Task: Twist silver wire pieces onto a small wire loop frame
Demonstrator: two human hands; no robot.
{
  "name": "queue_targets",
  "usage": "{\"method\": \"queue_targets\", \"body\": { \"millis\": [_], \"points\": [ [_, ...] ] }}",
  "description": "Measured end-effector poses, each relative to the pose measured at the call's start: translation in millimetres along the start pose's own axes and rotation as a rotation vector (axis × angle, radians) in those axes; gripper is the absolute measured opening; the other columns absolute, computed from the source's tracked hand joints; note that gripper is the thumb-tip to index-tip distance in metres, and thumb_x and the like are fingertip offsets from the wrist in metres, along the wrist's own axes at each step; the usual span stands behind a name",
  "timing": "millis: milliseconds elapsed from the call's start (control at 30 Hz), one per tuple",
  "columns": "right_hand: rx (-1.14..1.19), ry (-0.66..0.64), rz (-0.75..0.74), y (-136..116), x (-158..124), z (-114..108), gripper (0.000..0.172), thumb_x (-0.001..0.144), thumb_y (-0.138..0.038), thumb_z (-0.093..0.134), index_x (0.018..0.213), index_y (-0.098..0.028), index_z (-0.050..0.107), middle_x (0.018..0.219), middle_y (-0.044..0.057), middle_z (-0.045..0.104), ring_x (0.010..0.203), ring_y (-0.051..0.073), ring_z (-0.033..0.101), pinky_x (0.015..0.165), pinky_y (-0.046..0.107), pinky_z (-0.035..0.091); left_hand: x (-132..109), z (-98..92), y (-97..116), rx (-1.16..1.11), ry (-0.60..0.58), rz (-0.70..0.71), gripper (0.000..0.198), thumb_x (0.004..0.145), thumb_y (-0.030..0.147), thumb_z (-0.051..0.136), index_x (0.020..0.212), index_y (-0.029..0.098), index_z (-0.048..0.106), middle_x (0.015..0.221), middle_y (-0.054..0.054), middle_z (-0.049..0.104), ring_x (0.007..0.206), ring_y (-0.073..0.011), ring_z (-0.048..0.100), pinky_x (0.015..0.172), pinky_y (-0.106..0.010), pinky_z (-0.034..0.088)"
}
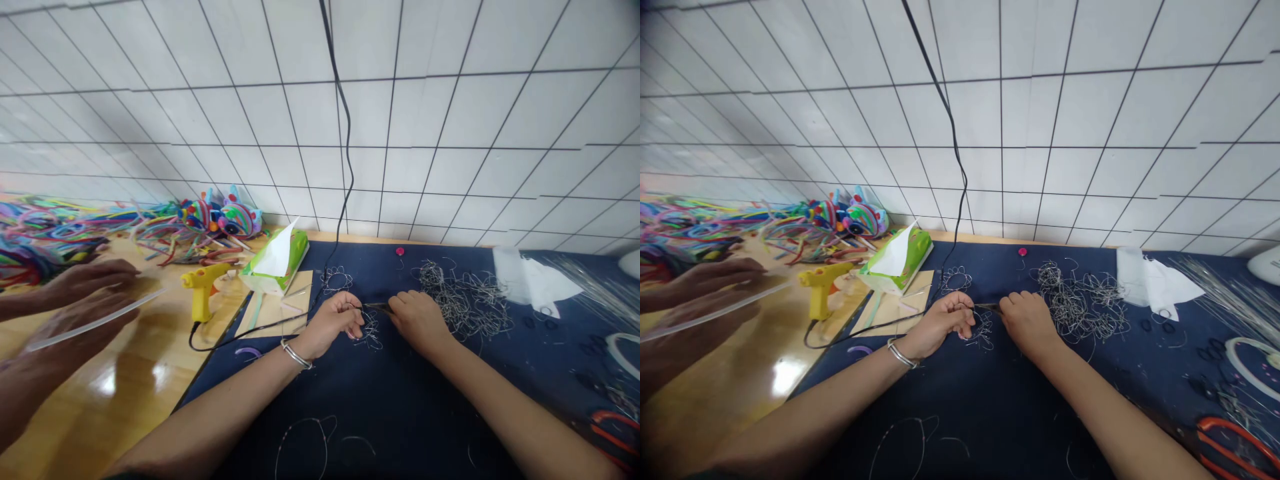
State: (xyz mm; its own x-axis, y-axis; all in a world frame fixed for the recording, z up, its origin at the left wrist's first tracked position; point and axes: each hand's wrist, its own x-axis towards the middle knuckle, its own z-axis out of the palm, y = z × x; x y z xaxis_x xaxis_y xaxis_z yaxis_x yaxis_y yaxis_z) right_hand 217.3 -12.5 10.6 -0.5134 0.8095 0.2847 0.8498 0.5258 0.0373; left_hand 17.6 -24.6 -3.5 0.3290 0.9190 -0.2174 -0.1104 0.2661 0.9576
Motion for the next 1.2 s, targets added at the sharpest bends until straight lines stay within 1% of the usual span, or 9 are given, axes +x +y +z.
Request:
{"method": "queue_targets", "body": {
  "millis": [167,400,800,1033,1200],
  "points": [
    [0.001,-0.009,0.013,0.3,0.3,-0.8,0.018,0.081,-0.027,0.047,0.069,-0.017,0.055,0.068,0.004,0.055,0.069,0.015,0.045,0.062,0.028,0.022,0.3,0.1,0.3,-0.001,0.011,-0.003,0.024,0.073,0.025,0.055,0.093,0.015,0.047,0.072,-0.002,0.06,0.053,-0.0106,0.06,0.049,-0.02,0.043],
    [0.037,-0.053,0.015,-0.4,0.2,1.3,0.02,0.082,-0.031,0.047,0.069,-0.017,0.054,0.068,0.003,0.056,0.067,0.014,0.046,0.062,0.027,0.023,1.6,-1.0,-1.2,-0.013,0.03,0.048,0.023,0.076,0.028,0.053,0.094,0.014,0.049,0.075,-0.003,0.06,0.057,-0.0108,0.061,0.052,-0.02,0.044],
    [0.03,-0.073,0.04,0.3,0.2,-1.5,0.022,0.082,-0.034,0.048,0.068,-0.018,0.053,0.068,0.001,0.056,0.066,0.013,0.048,0.06,0.027,0.024,3.6,-3.3,-6.0,0.001,0.035,0.04,0.022,0.076,0.031,0.054,0.088,0.013,0.05,0.078,-0.005,0.062,0.061,-0.013,0.063,0.053,-0.021,0.046],
    [0.023,-0.043,0.035,1.6,-0.6,2.0,0.023,0.082,-0.034,0.046,0.067,-0.018,0.052,0.066,0.001,0.055,0.066,0.014,0.047,0.061,0.027,0.022,3.1,-1.8,-4.7,0.018,0.037,0.039,0.024,0.076,0.033,0.055,0.088,0.013,0.05,0.078,-0.005,0.062,0.06,-0.0129,0.063,0.052,-0.021,0.046],
    [0.015,-0.017,0.011,0.9,-1.7,1.8,0.019,0.081,-0.03,0.049,0.068,-0.018,0.053,0.067,0.002,0.055,0.067,0.014,0.046,0.062,0.028,0.022,2.8,-1.1,-5.1,0.024,0.02,0.056,0.021,0.078,0.032,0.053,0.087,0.013,0.05,0.078,-0.005,0.062,0.061,-0.0132,0.063,0.052,-0.02,0.045]
  ]
}}
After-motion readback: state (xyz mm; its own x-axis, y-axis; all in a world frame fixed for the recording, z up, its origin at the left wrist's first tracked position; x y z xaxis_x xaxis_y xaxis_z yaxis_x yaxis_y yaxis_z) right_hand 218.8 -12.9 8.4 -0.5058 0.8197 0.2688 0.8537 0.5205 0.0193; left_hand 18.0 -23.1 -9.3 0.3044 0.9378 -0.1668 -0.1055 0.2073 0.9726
